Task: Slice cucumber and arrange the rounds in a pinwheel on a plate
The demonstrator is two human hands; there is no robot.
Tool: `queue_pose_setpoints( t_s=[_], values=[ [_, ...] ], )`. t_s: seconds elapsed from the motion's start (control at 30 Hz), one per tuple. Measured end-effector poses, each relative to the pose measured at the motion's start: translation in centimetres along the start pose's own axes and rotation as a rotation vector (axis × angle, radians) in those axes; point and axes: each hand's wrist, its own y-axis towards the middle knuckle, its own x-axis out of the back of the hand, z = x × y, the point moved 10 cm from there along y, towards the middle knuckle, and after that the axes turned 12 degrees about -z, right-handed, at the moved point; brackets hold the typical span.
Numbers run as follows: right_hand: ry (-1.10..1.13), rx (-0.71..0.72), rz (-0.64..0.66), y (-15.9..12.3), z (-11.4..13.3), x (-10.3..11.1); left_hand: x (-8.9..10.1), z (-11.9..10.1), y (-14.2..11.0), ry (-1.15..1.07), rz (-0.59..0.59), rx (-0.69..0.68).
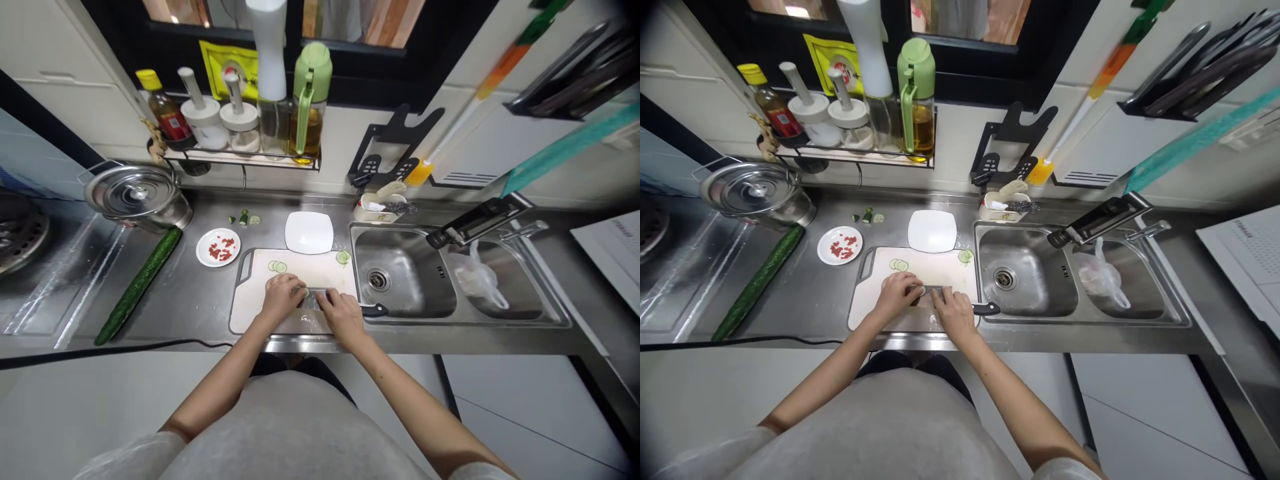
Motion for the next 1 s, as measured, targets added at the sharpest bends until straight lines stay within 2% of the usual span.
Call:
queue_pose_setpoints(
  t_s=[0.2,0.27,0.37,0.47,0.57,0.67,1.0],
  values=[
    [-0.016,-0.008,-0.034,-1.2,-0.7,-0.2,-1.7,0.2,-0.1,-0.085,0.128,0.158],
    [-0.034,-0.023,-0.062,-1.6,-1.3,-0.4,-2.2,1.6,0.0,-0.097,0.156,0.293],
    [-0.057,-0.059,-0.101,-2.2,-2.4,-0.6,-2.6,5.0,0.2,-0.024,0.154,0.530],
    [-0.059,-0.089,-0.104,-2.8,-3.3,-0.8,-2.7,7.9,0.7,0.096,0.137,0.634],
    [-0.056,-0.131,-0.070,-3.2,-4.0,-1.1,-3.0,9.9,1.2,0.165,0.118,0.657],
    [-0.046,-0.177,-0.033,-3.5,-4.6,-1.3,-2.7,11.1,1.7,0.247,0.056,0.619],
    [0.062,-0.333,0.044,-4.0,-5.7,-2.1,-2.6,11.5,2.9,0.353,-0.016,0.493]
  ],
)
